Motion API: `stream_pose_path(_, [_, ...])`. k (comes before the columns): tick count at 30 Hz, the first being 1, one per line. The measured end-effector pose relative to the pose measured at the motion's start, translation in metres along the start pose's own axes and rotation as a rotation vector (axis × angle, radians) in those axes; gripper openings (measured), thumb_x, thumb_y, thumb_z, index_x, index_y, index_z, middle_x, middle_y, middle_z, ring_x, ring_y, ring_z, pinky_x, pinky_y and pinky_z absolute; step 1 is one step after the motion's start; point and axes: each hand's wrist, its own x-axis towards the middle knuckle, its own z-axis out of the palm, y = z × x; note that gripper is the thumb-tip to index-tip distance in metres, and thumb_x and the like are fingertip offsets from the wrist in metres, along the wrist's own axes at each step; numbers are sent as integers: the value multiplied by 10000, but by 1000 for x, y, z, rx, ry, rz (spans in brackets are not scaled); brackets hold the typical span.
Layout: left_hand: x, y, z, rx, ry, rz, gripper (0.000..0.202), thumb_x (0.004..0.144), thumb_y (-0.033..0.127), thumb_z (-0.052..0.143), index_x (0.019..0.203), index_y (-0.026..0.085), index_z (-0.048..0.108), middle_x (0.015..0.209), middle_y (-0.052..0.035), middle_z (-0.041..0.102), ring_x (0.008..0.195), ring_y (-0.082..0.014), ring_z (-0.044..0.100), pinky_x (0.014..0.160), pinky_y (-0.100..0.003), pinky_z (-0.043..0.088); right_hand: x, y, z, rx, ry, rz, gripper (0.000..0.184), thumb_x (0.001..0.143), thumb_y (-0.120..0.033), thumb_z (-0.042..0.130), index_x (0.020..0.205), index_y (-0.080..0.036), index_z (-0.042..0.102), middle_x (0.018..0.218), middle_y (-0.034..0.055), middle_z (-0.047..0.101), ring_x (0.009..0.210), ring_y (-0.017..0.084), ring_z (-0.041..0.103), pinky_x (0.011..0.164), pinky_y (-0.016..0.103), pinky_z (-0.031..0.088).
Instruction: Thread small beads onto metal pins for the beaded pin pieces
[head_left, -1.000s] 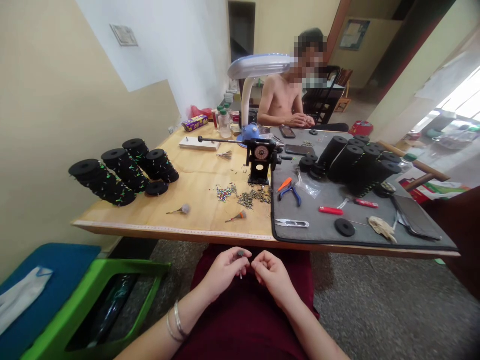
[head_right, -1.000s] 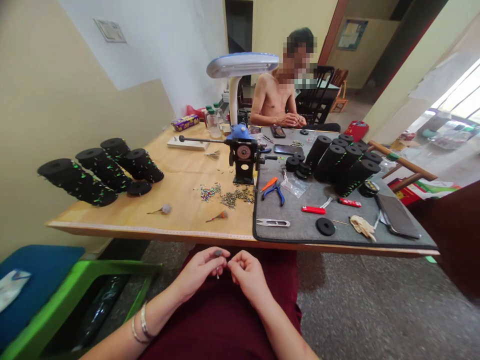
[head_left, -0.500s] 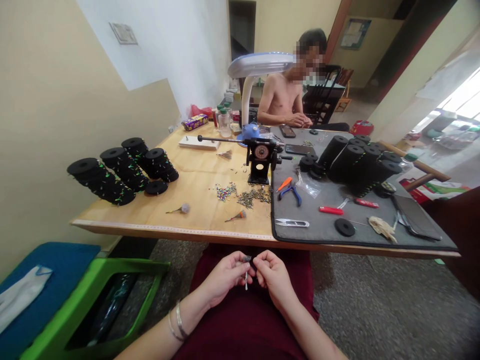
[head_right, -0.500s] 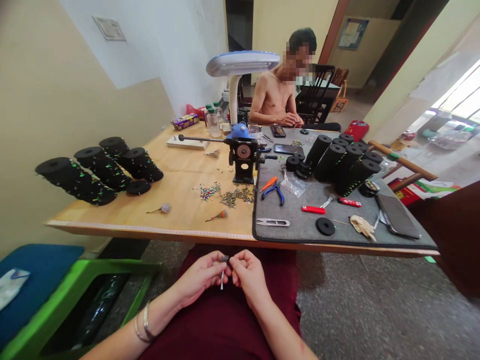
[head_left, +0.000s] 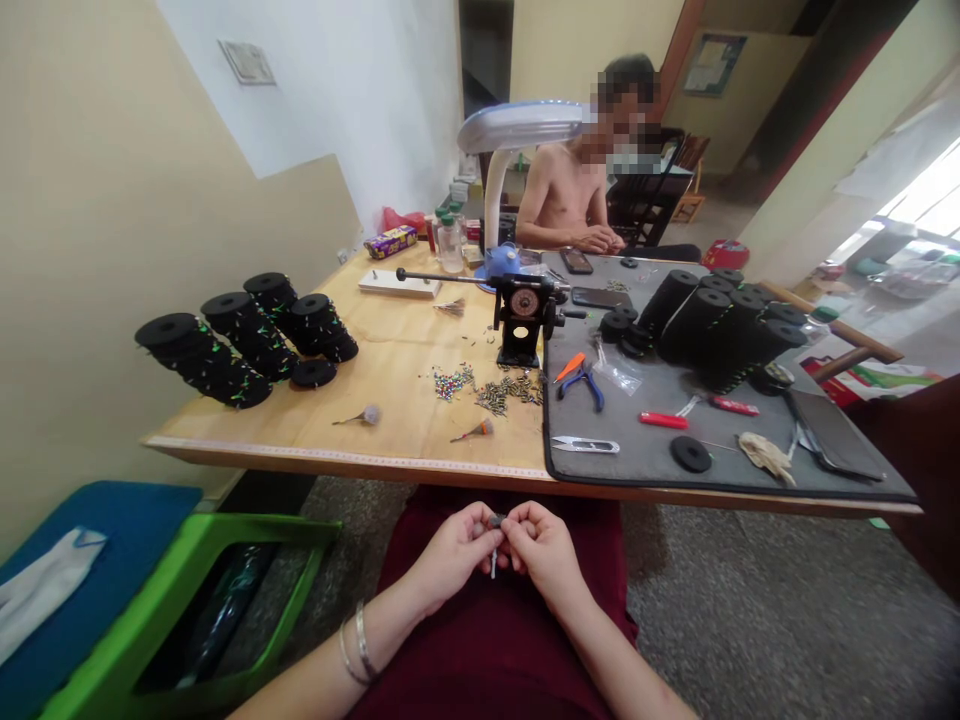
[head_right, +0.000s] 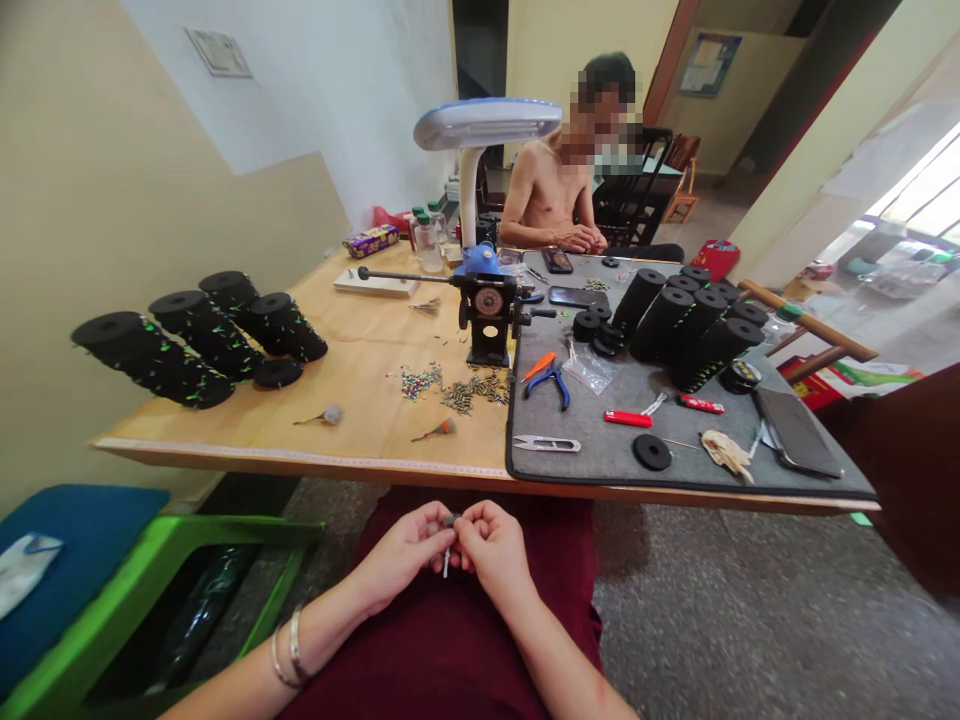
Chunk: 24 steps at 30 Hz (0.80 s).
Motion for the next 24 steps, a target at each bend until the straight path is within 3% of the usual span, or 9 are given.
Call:
stream_pose_path(7, [-1, 0, -1, -243, 20, -111, 281, 681, 301, 733, 775, 154, 513, 670, -8, 620, 609, -109, 590, 565, -222, 423, 1, 3, -3, 15, 5, -6, 324, 692, -454, 672, 663, -175, 509, 364, -80, 484, 311, 43, 322, 350, 166, 215])
stream_pose_path(17, [4, -4, -3, -200, 117, -123, 228, 698, 300, 690, 734, 146, 526, 608, 18, 568, 515, -68, 503, 504, -194, 352, -3, 8, -7, 28, -47, 53, 360, 699, -494, 671, 671, -174, 510, 352, -88, 469, 304, 38, 289, 346, 174, 171])
stream_pose_path(24, [4, -7, -4, -198, 103, -102, 227, 718, 304, 680, 725, 154, 509, 626, 38, 538, 515, -59, 471, 516, -196, 347, -8, 9, -7, 76, -199, 132, 376, 709, -503, 672, 663, -159, 528, 335, -99, 442, 282, 26, 265, 340, 171, 155])
